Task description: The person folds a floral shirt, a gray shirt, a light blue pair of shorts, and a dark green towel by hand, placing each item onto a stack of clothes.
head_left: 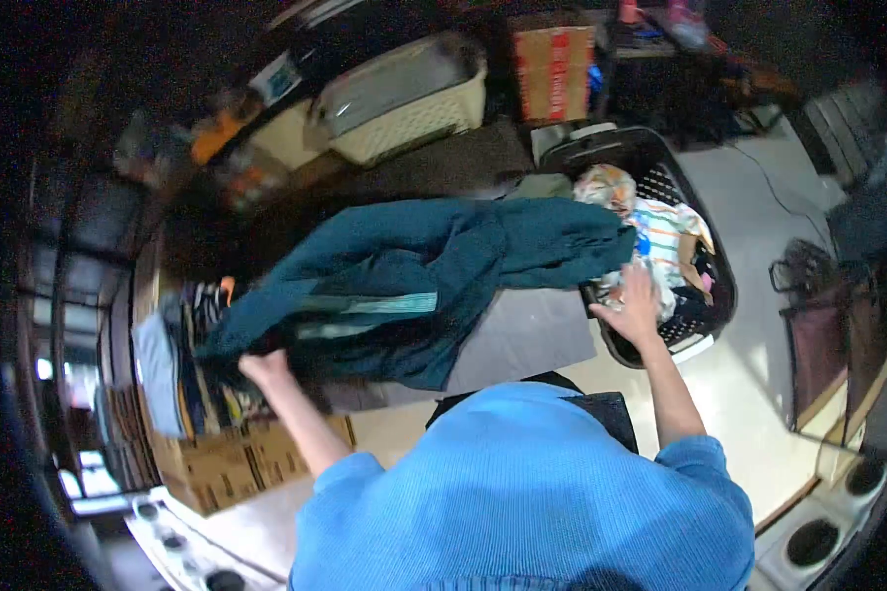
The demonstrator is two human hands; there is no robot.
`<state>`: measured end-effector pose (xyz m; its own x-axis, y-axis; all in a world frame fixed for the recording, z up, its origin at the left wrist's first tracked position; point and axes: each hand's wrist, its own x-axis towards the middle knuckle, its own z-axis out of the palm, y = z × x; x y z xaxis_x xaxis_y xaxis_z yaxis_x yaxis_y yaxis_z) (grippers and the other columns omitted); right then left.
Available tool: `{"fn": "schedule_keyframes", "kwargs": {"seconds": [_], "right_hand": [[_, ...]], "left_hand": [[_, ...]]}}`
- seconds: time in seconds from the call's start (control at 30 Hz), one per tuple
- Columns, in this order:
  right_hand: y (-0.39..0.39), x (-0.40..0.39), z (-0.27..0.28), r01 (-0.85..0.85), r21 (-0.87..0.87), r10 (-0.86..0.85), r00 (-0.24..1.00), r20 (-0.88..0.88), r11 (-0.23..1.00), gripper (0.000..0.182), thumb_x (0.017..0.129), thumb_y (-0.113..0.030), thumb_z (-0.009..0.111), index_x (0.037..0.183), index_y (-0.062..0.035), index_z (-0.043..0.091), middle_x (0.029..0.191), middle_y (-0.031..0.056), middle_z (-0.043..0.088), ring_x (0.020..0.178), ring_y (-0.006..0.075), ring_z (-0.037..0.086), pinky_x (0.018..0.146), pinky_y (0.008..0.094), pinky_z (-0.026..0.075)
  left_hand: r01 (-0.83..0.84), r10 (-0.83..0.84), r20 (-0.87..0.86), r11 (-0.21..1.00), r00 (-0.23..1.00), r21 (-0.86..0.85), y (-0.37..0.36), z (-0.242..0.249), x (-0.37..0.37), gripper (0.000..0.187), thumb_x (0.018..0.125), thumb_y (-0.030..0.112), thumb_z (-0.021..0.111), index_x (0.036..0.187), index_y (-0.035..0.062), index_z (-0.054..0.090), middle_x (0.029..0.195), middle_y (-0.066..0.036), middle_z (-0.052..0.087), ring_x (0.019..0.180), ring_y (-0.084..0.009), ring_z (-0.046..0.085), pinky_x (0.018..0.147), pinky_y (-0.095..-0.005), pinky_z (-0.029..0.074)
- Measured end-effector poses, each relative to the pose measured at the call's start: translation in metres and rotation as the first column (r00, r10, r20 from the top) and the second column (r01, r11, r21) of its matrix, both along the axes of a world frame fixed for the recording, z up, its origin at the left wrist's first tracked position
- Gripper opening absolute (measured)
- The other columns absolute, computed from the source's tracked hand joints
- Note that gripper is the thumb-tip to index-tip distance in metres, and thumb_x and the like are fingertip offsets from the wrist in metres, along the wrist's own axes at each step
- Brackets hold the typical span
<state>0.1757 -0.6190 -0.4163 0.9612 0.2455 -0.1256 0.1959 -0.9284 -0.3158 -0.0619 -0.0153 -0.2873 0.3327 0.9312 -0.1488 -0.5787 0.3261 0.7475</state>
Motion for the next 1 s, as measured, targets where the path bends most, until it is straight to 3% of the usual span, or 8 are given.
{"fn": "schedule_keyframes", "kwargs": {"seconds": [0.13, 0.23, 0.3, 0.47, 0.53, 0.67, 0.8, 1.0], "right_hand": [[-0.026, 0.017, -0.091, 0.177, 0.451, -0.113, 0.98, -0.164, 0.875, 0.1, 0.08, -0.042, 0.076, 0.149, 0.0058, 0.021, 0.142, 0.0261, 0.045, 0.131, 0.0359, 0.046, 0.109, 0.0385, 0.036], [-0.028, 0.041, -0.134, 0.076, 0.277, -0.025, 0.983, -0.183, 0.958, 0.057, 0.078, -0.021, 0.071, 0.127, 0.0002, 0.053, 0.109, 0.0226, 0.065, 0.103, 0.0309, 0.064, 0.089, 0.0389, 0.048], [-0.035, 0.063, -0.147, -0.029, 0.1, 0.045, 0.987, -0.155, 0.995, 0.026, 0.073, -0.011, 0.069, 0.097, -0.0015, 0.067, 0.084, 0.0186, 0.069, 0.078, 0.0289, 0.067, 0.073, 0.0393, 0.051], [-0.028, 0.086, -0.069, 0.26, 0.163, -0.277, 0.957, 0.091, 0.952, 0.018, 0.078, -0.012, 0.063, 0.089, 0.0006, 0.07, 0.084, 0.0238, 0.069, 0.082, 0.037, 0.069, 0.074, 0.0431, 0.052], [-0.006, 0.097, -0.048, 0.173, 0.246, -0.244, 0.924, 0.295, 0.954, 0.024, 0.084, -0.013, 0.058, 0.099, 0.0019, 0.07, 0.088, 0.024, 0.07, 0.085, 0.0357, 0.069, 0.078, 0.0409, 0.052], [0.077, 0.075, 0.005, 0.102, 0.474, -0.066, 0.994, -0.093, 0.874, 0.058, 0.074, -0.032, 0.079, 0.119, -0.0007, 0.062, 0.11, 0.0224, 0.067, 0.1, 0.0357, 0.066, 0.088, 0.037, 0.051], [0.113, 0.051, -0.029, -0.105, 0.238, 0.059, 0.979, 0.194, 0.966, 0.032, 0.083, -0.024, 0.071, 0.108, -0.0062, 0.064, 0.102, 0.0209, 0.067, 0.103, 0.0411, 0.062, 0.088, 0.0478, 0.049], [0.126, 0.078, 0.016, -0.097, 0.503, -0.153, 0.888, 0.434, 0.859, 0.015, 0.095, -0.015, 0.056, 0.097, -0.0009, 0.06, 0.086, 0.0224, 0.065, 0.082, 0.0432, 0.062, 0.073, 0.0439, 0.049]], "left_hand": [[0.005, -0.068, -0.679, 0.995, 0.731, -0.095, -0.087, -0.107, -0.024, 0.058, 0.082, 0.04, 0.07, 0.121, 0.0, 0.054, 0.091, -0.012, 0.062, 0.078, -0.0163, 0.06, 0.068, -0.0294, 0.05], [0.537, 0.106, -0.87, 0.749, 0.482, 0.389, -0.183, -0.1, 0.014, 0.089, 0.073, 0.046, 0.079, 0.135, -0.0046, 0.041, 0.128, -0.02, 0.054, 0.117, -0.0336, 0.052, 0.101, -0.0442, 0.041], [0.855, 0.307, -0.949, 0.509, -0.07, 0.101, -0.216, -0.108, 0.012, 0.122, 0.06, 0.057, 0.084, 0.155, 0.0122, 0.021, 0.157, -0.025, 0.022, 0.148, -0.0365, 0.016, 0.114, -0.0617, 0.018], [0.87, 0.271, -0.915, 0.318, 0.298, 0.378, -0.176, -0.163, -0.017, 0.03, 0.078, 0.022, 0.075, 0.101, 0.0048, 0.063, 0.128, -0.014, 0.062, 0.13, -0.0392, 0.047, 0.106, -0.057, 0.033], [0.68, 0.047, -0.899, 0.637, 0.435, 0.362, -0.16, -0.121, -0.022, 0.014, 0.086, 0.012, 0.069, 0.089, 0.002, 0.06, 0.084, -0.012, 0.067, 0.088, -0.022, 0.065, 0.078, -0.0312, 0.049], [0.268, 0.322, -0.726, 0.777, 0.608, 0.569, -0.06, -0.089, -0.072, 0.009, 0.092, 0.013, 0.062, 0.093, 0.0062, 0.056, 0.084, 0.002, 0.049, 0.077, -0.0086, 0.045, 0.072, -0.0239, 0.04], [-0.316, 0.503, -0.581, 0.861, 0.639, 0.398, 0.007, -0.044, -0.125, 0.024, 0.094, 0.022, 0.065, 0.099, 0.0014, 0.053, 0.085, -0.001, 0.053, 0.078, -0.0115, 0.05, 0.072, -0.0267, 0.044], [-0.078, 0.656, -0.706, 0.745, 0.266, 0.662, 0.067, -0.109, -0.194, 0.038, 0.082, 0.008, 0.065, 0.116, -0.003, 0.054, 0.107, -0.016, 0.064, 0.1, -0.0259, 0.062, 0.092, -0.0362, 0.047]]}}
